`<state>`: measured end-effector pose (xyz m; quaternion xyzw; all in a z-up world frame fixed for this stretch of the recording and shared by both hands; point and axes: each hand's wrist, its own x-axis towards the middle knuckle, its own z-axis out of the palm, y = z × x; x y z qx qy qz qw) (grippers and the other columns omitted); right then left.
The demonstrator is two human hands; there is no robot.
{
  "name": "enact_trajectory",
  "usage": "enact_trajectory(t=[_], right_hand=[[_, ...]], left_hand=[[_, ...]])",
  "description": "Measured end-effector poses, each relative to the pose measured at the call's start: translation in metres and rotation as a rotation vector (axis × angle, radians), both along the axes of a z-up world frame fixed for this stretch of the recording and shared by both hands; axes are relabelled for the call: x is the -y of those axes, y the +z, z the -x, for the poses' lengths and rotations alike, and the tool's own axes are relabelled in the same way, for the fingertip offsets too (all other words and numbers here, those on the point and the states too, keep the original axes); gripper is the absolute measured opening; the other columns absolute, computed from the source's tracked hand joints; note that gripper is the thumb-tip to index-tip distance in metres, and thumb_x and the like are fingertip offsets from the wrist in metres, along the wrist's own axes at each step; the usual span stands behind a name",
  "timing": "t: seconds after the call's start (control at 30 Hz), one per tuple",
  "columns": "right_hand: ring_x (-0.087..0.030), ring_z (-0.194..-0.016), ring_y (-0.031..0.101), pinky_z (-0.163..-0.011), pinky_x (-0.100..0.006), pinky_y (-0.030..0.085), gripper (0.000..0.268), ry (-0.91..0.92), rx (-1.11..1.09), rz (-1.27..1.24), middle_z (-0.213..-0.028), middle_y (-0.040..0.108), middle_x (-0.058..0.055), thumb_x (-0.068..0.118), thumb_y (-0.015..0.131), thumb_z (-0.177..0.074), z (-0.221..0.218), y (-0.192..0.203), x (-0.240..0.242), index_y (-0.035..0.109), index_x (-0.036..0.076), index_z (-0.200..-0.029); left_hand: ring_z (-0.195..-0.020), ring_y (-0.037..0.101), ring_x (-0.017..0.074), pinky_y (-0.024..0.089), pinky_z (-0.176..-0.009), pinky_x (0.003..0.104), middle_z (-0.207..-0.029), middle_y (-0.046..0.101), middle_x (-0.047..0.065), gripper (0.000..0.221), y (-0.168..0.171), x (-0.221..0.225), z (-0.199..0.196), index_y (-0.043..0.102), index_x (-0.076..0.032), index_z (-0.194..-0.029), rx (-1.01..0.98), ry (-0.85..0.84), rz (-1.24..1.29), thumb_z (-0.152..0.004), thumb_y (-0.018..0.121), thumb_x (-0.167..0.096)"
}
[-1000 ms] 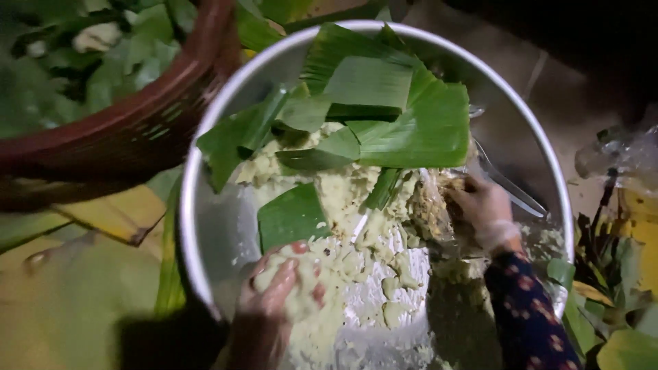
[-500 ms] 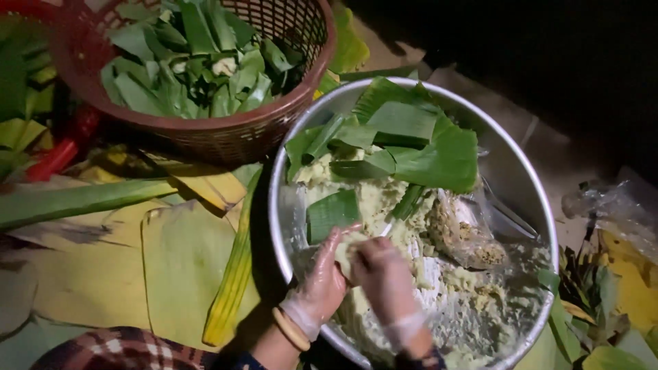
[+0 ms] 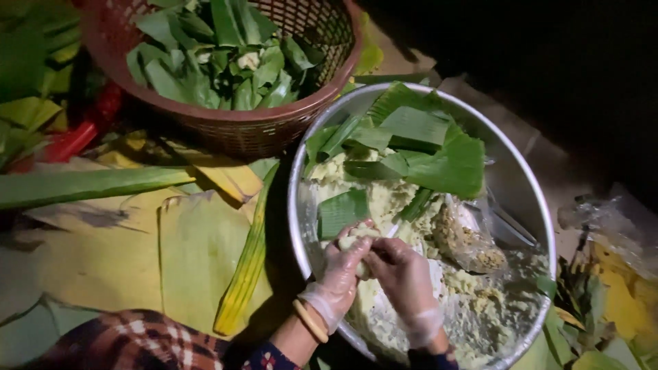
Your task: Wrapping portions of dough or filling into banana leaves to create individual food parcels.
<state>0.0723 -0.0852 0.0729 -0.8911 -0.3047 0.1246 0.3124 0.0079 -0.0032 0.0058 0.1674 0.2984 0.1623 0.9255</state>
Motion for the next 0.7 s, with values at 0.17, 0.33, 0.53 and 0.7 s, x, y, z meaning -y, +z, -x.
enact_trajectory(t=[0.17, 0.33, 0.53, 0.7], right_hand=[[-0.018, -0.078, 0.082, -0.07, -0.026, 0.07, 0.022, -0.249, -0.322, -0.101, -0.098, 0.087, -0.012, 0.003, 0.078, -0.08, 0.012, 0.013, 0.008, 0.083, 0.006, -0.102], [-0.032, -0.111, 0.062, -0.092, -0.047, 0.055, 0.067, -0.236, -0.5, -0.318, -0.133, 0.059, -0.018, 0.029, 0.074, -0.074, 0.009, 0.004, 0.001, 0.047, 0.011, -0.133], [-0.031, -0.14, 0.046, -0.116, -0.055, 0.035, 0.084, -0.226, -0.707, -0.532, -0.156, 0.048, -0.01, 0.049, 0.061, -0.079, 0.031, -0.023, -0.001, 0.038, 0.018, -0.153], [-0.03, -0.1, 0.069, -0.093, -0.048, 0.06, 0.052, -0.4, -0.699, -0.888, -0.123, 0.072, -0.018, 0.017, 0.072, -0.081, 0.041, -0.014, 0.002, 0.064, 0.007, -0.131]], left_hand=[[-0.062, 0.049, 0.0131, 0.038, -0.046, 0.022, -0.089, 0.066, 0.008, 0.044, 0.003, -0.001, 0.004, 0.071, -0.006, -0.122, 0.03, 0.011, 0.002, -0.083, 0.054, 0.006], [-0.085, 0.06, 0.0202, 0.054, -0.07, 0.033, -0.106, 0.065, 0.014, 0.05, 0.017, -0.013, 0.008, 0.059, -0.005, -0.134, 0.338, -0.032, 0.155, -0.084, 0.05, -0.003], [-0.086, 0.054, 0.0163, 0.048, -0.094, 0.039, -0.09, 0.059, 0.003, 0.06, 0.023, -0.001, 0.012, 0.06, -0.001, -0.136, 0.339, -0.031, -0.207, -0.099, 0.039, -0.044], [-0.16, 0.0, 0.0327, 0.005, -0.124, 0.052, -0.173, 0.004, 0.016, 0.059, 0.029, 0.007, 0.012, 0.044, -0.014, -0.15, 0.262, -0.049, -0.791, -0.097, 0.035, -0.039]])
